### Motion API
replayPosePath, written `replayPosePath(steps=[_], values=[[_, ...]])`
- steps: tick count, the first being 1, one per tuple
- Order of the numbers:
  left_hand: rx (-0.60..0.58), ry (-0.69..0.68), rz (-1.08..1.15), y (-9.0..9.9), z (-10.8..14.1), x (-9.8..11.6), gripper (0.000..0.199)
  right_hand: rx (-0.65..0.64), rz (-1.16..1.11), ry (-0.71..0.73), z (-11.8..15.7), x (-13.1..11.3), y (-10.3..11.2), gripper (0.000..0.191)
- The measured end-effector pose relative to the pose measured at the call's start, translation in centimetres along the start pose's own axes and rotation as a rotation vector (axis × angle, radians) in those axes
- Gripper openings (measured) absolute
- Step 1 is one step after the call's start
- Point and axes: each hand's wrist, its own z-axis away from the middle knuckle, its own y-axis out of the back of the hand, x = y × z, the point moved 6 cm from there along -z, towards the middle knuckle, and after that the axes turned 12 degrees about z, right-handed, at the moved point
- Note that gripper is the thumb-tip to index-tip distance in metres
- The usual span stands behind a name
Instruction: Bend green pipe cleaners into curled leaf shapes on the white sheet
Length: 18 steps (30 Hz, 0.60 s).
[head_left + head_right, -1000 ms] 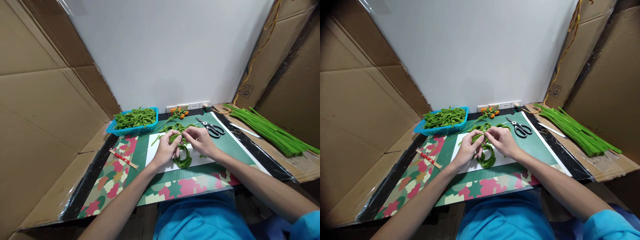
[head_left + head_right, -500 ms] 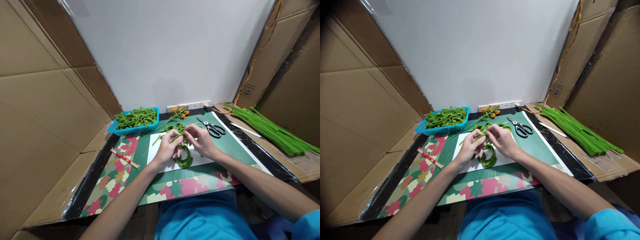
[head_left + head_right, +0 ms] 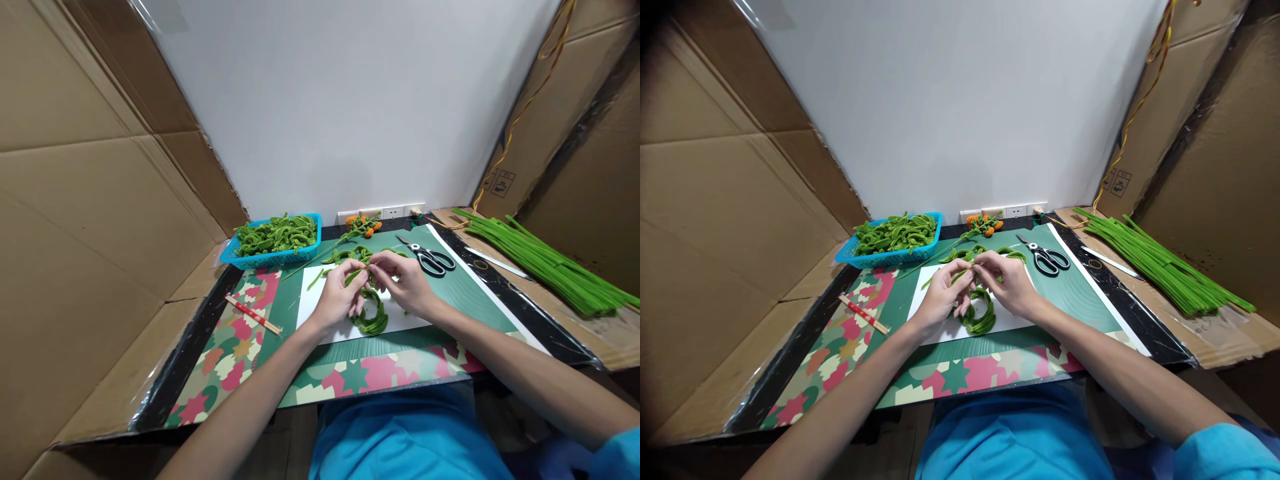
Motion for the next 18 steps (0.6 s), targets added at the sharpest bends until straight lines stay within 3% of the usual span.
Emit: replayPosePath(steps=[7, 14, 18], values=[[0.045, -0.054, -0.051, 0.4, 0.0, 0.6, 0.04, -0.026, -0.087, -0.022, 0.0, 0.0, 0.0, 0.021], [0.122, -0.112, -0.083, 0.5, 0.0, 1.0, 0.039, -0.025, -0.273, -0.118, 0.4, 0.3, -1.1, 0.031], [0.124, -0.125, -0.082, 0.7, 0.1, 1.1, 0.039, -0.018, -0.244, -0.128, 0.2, 0.3, -1.1, 0.035]])
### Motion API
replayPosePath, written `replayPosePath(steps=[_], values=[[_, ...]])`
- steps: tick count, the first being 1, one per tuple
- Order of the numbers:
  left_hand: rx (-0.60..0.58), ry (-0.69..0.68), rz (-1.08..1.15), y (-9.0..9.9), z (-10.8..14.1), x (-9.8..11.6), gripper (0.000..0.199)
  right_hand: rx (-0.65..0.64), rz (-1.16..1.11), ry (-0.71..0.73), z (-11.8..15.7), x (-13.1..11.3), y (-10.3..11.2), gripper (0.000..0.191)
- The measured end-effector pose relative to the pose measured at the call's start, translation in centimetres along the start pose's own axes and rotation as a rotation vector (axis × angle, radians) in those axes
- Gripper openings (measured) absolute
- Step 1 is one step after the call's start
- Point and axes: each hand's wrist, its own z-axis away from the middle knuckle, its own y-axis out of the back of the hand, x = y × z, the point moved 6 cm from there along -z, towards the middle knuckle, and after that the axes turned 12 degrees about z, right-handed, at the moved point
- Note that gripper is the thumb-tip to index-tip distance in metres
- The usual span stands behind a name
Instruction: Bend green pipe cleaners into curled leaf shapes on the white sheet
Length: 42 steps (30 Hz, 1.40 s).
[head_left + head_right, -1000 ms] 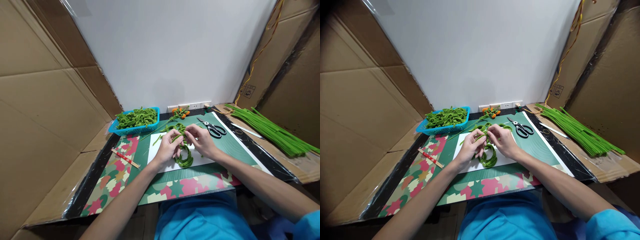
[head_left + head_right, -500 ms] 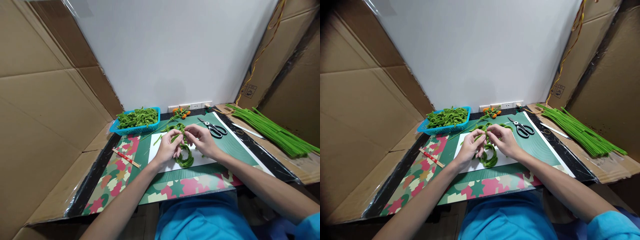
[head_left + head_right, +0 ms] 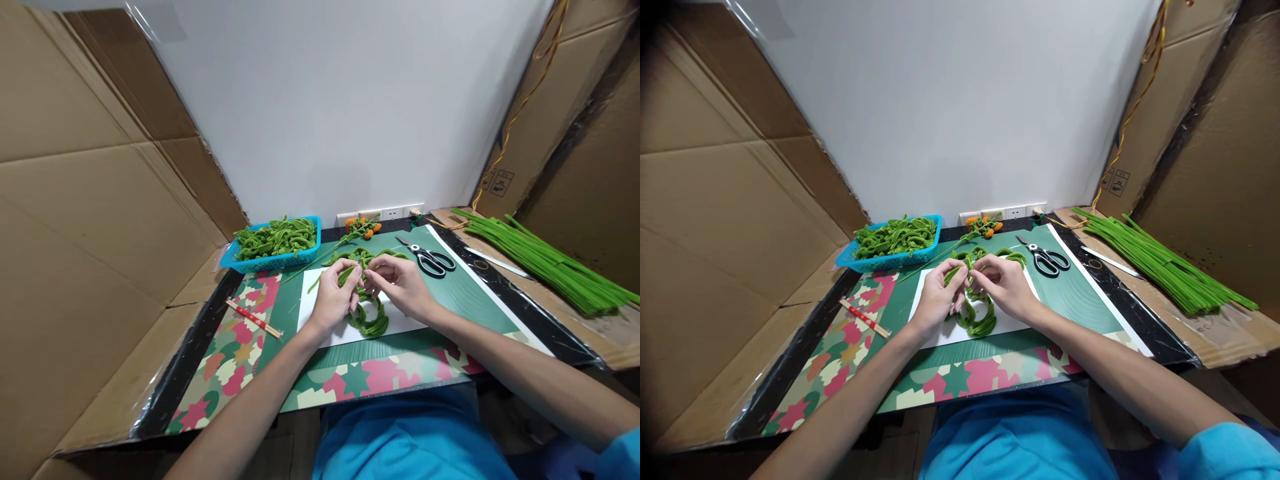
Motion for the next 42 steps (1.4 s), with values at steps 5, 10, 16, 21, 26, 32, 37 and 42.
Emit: replayPosePath(steps=[5, 10, 16, 21, 26, 32, 37, 42], values=[[-0.07, 0.031, 0.01, -0.3, 0.1, -0.1, 0.04, 0.087, 0.132, 0.056, 0.1, -0.7, 0.9, 0.036], [-0.079, -0.016, -0.043, -0.7, 0.5, 0.2, 0.033, 0.128, 0.245, 0.096, 0.5, -1.1, 1.2, 0.035], [-0.079, -0.083, -0.162, -1.1, 1.1, 0.7, 0.029, 0.09, 0.086, -0.002, 0.3, -0.7, 1.0, 0.043], [-0.072, -0.07, -0.155, -1.0, 1.0, 0.6, 0.028, 0.054, -0.006, -0.046, -0.1, -0.5, 0.9, 0.05], [-0.048, -0.087, -0.152, -0.6, 0.7, 0.5, 0.028, 0.004, -0.009, -0.061, -0.3, -0.2, 0.6, 0.05], [-0.065, -0.068, -0.174, -0.9, 0.9, 0.8, 0.026, -0.02, -0.007, -0.058, -0.3, -0.4, 0.5, 0.054], [-0.072, -0.052, -0.138, -1.0, 0.8, 0.8, 0.026, -0.082, -0.067, -0.079, -0.6, 0.1, 0.4, 0.056], [-0.004, -0.013, -0.029, -0.3, 0.2, 0.3, 0.032, -0.079, -0.078, -0.066, -0.7, 0.0, 0.7, 0.051]])
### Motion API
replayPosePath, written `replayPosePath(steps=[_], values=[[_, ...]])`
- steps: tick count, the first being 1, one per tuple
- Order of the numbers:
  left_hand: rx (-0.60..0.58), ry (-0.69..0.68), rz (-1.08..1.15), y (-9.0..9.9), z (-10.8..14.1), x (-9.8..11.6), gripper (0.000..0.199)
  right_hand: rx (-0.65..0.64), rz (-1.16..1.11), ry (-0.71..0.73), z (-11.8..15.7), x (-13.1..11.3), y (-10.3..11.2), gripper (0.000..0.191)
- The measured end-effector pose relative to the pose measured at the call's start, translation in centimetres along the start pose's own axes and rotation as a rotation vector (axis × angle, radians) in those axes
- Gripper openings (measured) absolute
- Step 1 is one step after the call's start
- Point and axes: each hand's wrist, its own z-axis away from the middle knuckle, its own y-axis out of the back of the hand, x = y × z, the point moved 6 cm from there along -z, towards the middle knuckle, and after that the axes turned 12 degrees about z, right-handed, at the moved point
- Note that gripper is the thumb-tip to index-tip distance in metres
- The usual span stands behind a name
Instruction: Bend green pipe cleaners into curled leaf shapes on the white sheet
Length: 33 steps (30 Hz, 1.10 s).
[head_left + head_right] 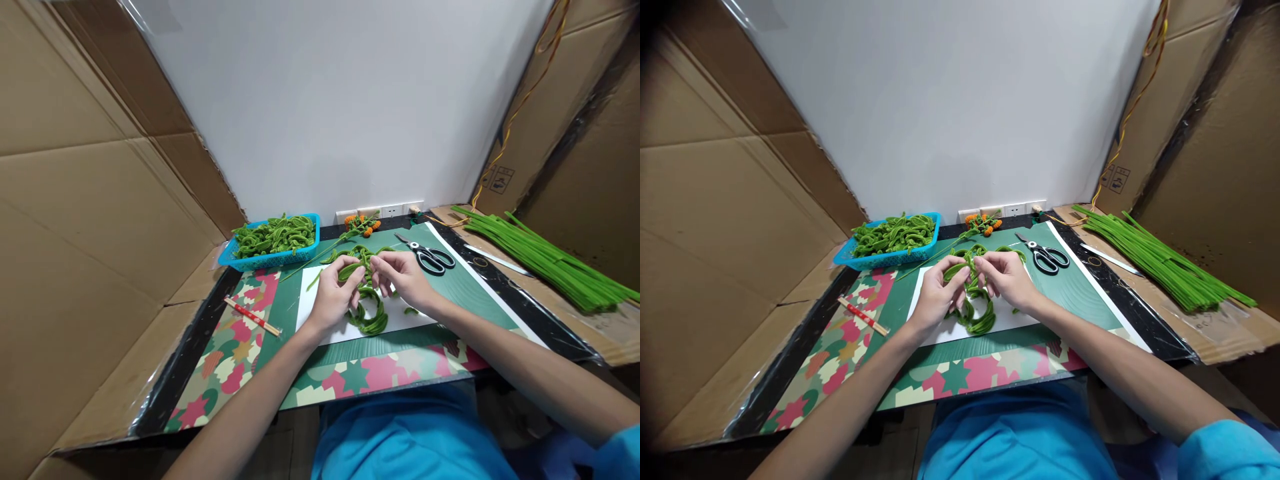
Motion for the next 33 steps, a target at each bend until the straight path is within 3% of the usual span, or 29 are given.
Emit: replayPosePath(steps=[5, 12, 17, 19, 25, 33], values=[[0.045, 0.015, 0.045, 0.5, -0.3, -0.1, 0.037, 0.001, 0.24, 0.086, 0.5, -1.0, -0.3, 0.041], [0.041, -0.024, -0.015, 0.2, -0.1, 0.4, 0.029, 0.038, 0.521, 0.262, 0.9, -1.4, -0.2, 0.029], [0.066, 0.032, 0.015, 0.5, -0.1, 0.2, 0.031, 0.168, 0.869, 0.561, 1.4, -2.1, 0.3, 0.016], [0.066, 0.064, 0.017, 0.6, -0.1, 0.0, 0.031, 0.2, 0.962, 0.667, 1.6, -2.4, 0.6, 0.024], [-0.016, 0.131, 0.027, 0.1, 0.0, -0.2, 0.033, 0.179, 1.159, 0.839, 1.7, -2.7, 1.0, 0.024], [-0.139, 0.256, 0.172, -0.6, 0.2, -0.4, 0.033, 0.125, 1.196, 0.906, 1.8, -2.8, 0.9, 0.02]])
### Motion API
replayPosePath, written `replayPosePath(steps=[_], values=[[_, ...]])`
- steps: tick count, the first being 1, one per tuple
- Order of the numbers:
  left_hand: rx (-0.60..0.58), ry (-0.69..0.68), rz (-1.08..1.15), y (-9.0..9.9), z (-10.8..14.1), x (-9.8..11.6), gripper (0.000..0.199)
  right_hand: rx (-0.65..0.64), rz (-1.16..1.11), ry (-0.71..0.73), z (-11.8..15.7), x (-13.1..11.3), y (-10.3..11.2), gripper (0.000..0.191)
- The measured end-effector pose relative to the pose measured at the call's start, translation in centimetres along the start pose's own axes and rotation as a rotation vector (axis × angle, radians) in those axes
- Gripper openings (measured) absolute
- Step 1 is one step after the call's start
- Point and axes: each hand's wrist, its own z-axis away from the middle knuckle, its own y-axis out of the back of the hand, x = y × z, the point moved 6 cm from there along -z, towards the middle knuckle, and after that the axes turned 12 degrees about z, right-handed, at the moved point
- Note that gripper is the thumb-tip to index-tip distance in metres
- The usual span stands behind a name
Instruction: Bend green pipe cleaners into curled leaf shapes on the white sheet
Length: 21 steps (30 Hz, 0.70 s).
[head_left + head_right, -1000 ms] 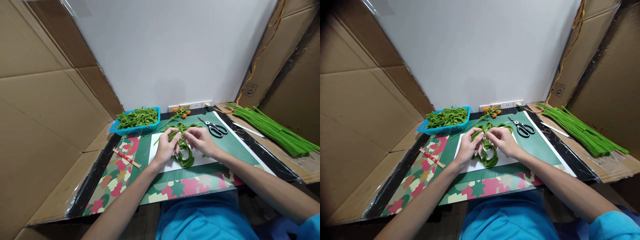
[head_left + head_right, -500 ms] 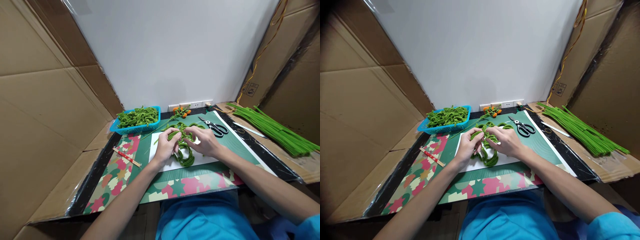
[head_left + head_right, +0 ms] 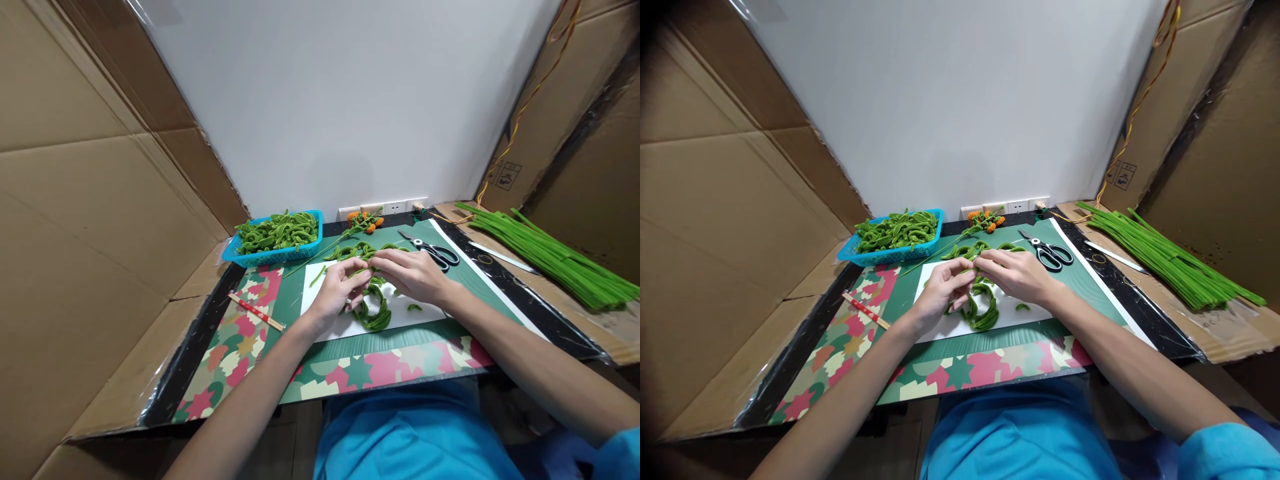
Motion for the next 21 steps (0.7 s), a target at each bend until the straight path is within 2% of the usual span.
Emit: replayPosePath(steps=[4, 13, 17, 21], values=[[-0.027, 0.069, 0.069, 0.1, 0.1, -0.4, 0.033, 0.003, 0.017, 0.051, 0.1, -0.3, 0.0, 0.02], [-0.048, 0.099, 0.029, 0.8, 0.3, -0.3, 0.032, -0.005, -0.103, 0.065, 0.2, -1.0, -0.5, 0.02], [-0.061, 0.078, -0.014, 0.9, 0.3, 0.1, 0.033, -0.07, -0.165, 0.011, 0.6, -0.9, -1.2, 0.019], [-0.057, 0.013, -0.054, 0.9, 0.2, 0.5, 0.034, -0.068, -0.327, -0.133, 0.4, -0.7, -1.3, 0.021]])
